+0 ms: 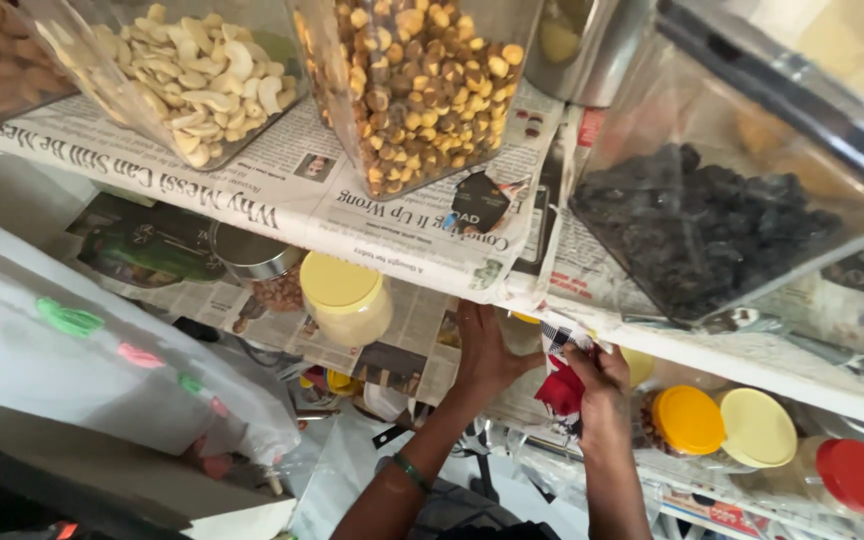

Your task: The person wipes the exterior of several plastic and metal jars containing nuts and dried fruits using a patterned cloth. They handle each jar individually, rotating it to clean all sides, then place it back on the shelf.

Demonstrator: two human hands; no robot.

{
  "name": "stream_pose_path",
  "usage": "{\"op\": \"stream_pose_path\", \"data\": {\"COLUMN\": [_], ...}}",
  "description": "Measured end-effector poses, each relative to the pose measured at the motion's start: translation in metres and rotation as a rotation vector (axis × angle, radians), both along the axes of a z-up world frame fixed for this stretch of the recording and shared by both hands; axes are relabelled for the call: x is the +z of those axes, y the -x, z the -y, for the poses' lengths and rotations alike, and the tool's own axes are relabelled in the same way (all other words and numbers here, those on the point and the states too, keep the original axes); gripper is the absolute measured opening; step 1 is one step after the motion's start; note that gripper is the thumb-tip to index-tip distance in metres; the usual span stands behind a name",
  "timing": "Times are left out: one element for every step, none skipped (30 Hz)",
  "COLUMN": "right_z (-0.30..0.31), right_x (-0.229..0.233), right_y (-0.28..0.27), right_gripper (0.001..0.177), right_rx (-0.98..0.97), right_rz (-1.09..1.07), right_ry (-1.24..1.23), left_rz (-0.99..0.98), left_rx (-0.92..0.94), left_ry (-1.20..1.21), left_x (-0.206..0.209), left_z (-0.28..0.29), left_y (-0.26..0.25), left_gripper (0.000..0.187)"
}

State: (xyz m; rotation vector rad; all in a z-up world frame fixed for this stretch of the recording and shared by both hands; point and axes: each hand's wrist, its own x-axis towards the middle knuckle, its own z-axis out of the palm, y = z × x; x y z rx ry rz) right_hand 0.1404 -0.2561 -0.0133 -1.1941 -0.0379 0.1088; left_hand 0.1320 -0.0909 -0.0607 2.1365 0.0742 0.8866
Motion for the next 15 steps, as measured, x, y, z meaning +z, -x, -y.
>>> {"op": "stream_pose_path", "data": {"right_z": [0.002,0.003,0.005,0.007,0.010,0.013,0.016,0.019,0.022,0.023,0.022,0.019,0.012,0.004,-0.005], "right_x": [0.007,0.014,0.019,0.024,0.026,0.027,0.026,0.024,0.020,0.017,0.014,0.012,0.012,0.013,0.018], "right_y": [0.005,0.009,0.009,0.009,0.011,0.010,0.009,0.007,0.006,0.004,0.002,0.001,0.001,0.001,0.002], "right_gripper": [0.040,0.042,0.044,0.043,0.042,0.042,0.040,0.038,0.036,0.033,0.030,0.026,0.030,0.034,0.038], "right_rx": [-0.003,-0.007,-0.011,-0.040,-0.072,-0.104,-0.106,-0.107,-0.108,-0.113,-0.114,-0.115,-0.046,0.025,0.100], "right_rz": [0.019,0.038,0.057,0.080,0.101,0.123,0.170,0.218,0.260,0.280,0.298,0.315,0.330,0.346,0.365], "right_ry": [0.007,0.014,0.021,0.072,0.120,0.168,0.203,0.239,0.273,0.413,0.554,0.695,0.776,0.856,0.936], "left_rz": [0.016,0.032,0.048,0.063,0.065,0.066,0.062,0.080,0.094,0.108,0.108,0.108,0.107,0.090,0.075], "left_rx": [0.003,0.008,0.013,0.017,0.001,-0.014,-0.029,-0.002,0.026,0.054,0.082,0.109,0.138,0.136,0.139], "left_ry": [0.001,0.043,0.086,0.129,0.149,0.169,0.187,0.163,0.137,0.110,0.084,0.057,0.030,0.028,0.026], "left_x": [0.005,0.009,0.012,0.015,0.017,0.019,0.020,0.022,0.022,0.023,0.024,0.024,0.025,0.026,0.026], "left_z": [0.003,0.005,0.006,0.007,0.006,0.003,-0.001,-0.005,-0.008,-0.012,-0.017,-0.023,-0.026,-0.029,-0.032], "left_y": [-0.005,-0.009,-0.010,-0.012,-0.009,-0.002,0.006,0.012,0.021,0.029,0.037,0.045,0.052,0.058,0.063], "left_gripper": [0.130,0.125,0.121,0.116,0.115,0.114,0.113,0.113,0.113,0.113,0.115,0.117,0.119,0.118,0.116]}}
